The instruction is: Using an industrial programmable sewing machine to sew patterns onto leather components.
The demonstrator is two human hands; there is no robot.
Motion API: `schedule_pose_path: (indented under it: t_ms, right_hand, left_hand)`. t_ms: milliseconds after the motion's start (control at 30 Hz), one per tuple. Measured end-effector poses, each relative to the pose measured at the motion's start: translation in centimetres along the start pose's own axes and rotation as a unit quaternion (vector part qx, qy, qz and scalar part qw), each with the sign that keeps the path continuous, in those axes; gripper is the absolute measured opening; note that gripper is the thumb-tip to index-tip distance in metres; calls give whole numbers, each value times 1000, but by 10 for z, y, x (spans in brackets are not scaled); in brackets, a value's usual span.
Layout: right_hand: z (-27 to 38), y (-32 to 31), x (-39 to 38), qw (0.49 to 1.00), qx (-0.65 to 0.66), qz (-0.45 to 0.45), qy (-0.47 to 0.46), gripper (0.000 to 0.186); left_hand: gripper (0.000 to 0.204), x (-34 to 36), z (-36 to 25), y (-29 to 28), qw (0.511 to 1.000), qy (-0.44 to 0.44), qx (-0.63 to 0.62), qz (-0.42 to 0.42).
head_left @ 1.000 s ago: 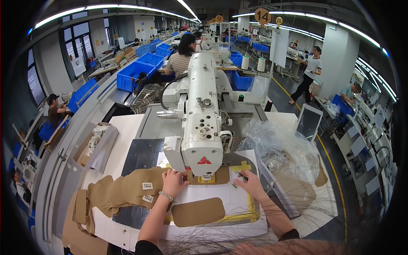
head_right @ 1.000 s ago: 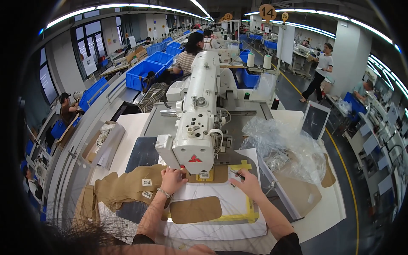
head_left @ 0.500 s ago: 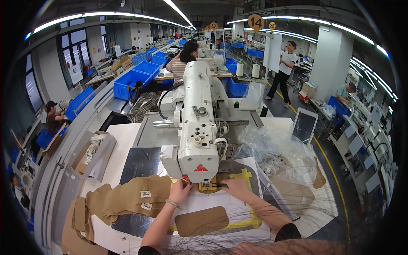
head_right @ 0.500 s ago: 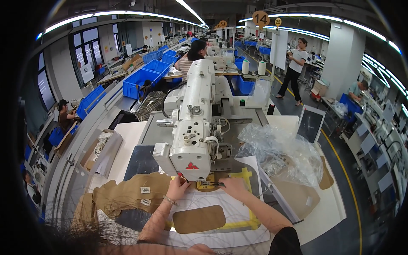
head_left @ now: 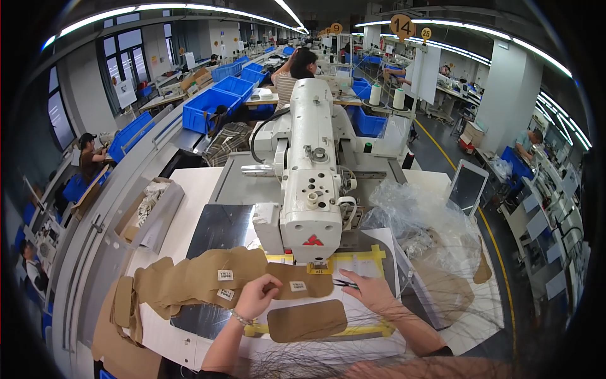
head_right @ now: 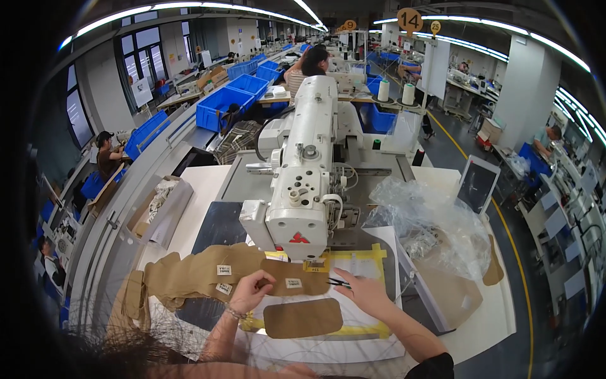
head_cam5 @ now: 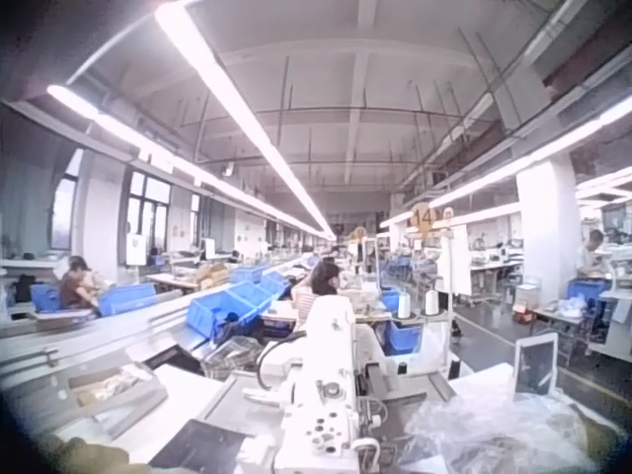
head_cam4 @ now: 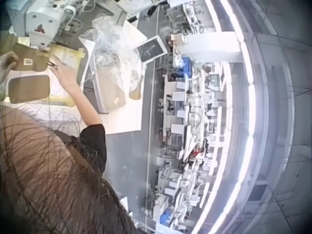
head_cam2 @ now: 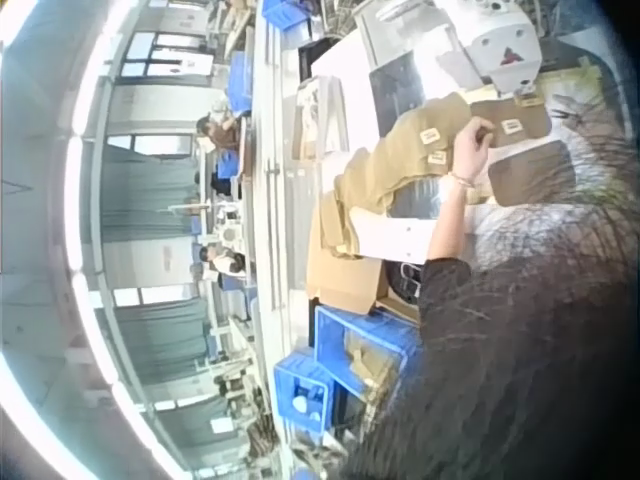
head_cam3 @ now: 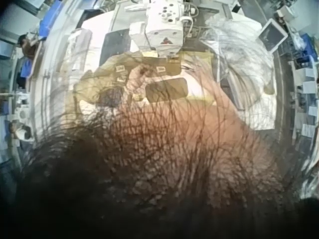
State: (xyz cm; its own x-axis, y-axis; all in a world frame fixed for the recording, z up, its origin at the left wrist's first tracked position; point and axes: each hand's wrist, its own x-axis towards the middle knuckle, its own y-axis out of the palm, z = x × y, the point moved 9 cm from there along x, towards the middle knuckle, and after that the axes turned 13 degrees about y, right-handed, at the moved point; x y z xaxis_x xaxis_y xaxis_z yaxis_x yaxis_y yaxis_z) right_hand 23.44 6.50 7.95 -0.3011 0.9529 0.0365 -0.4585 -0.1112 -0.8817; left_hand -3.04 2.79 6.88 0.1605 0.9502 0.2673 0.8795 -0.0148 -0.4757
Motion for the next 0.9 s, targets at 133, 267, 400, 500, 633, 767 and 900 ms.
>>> schedule_pose_path:
  t_ms: [133, 267, 400, 500, 633, 767, 900]
  right_hand:
    - [48, 2, -1, 982, -111, -101, -112, 40]
    - [80, 19, 4, 973, -146, -123, -131, 40]
    - [94, 48, 23, 964, -144, -150, -166, 36]
    - [96, 64, 31, 956, -146, -178, -183, 34]
    - [91, 81, 43, 957, -182, -141, -176, 34]
    - [87, 78, 43, 960, -173, -148, -165, 32]
    - [80, 35, 16, 973, -144, -126, -130, 36]
  left_hand:
    - [15, -37, 24, -62, 995, -42, -13, -92]
    - [15, -54, 26, -89, 989, -83, -38, -113]
    - [15, -60, 24, -96, 988, -85, -46, -117]
    - [16, -57, 20, -95, 989, -77, -46, -114]
    - [15, -52, 15, -93, 993, -67, -30, -95]
    - [14, -52, 23, -106, 991, -49, -9, -128]
    - [15, -67, 28, -148, 974, -49, 78, -207]
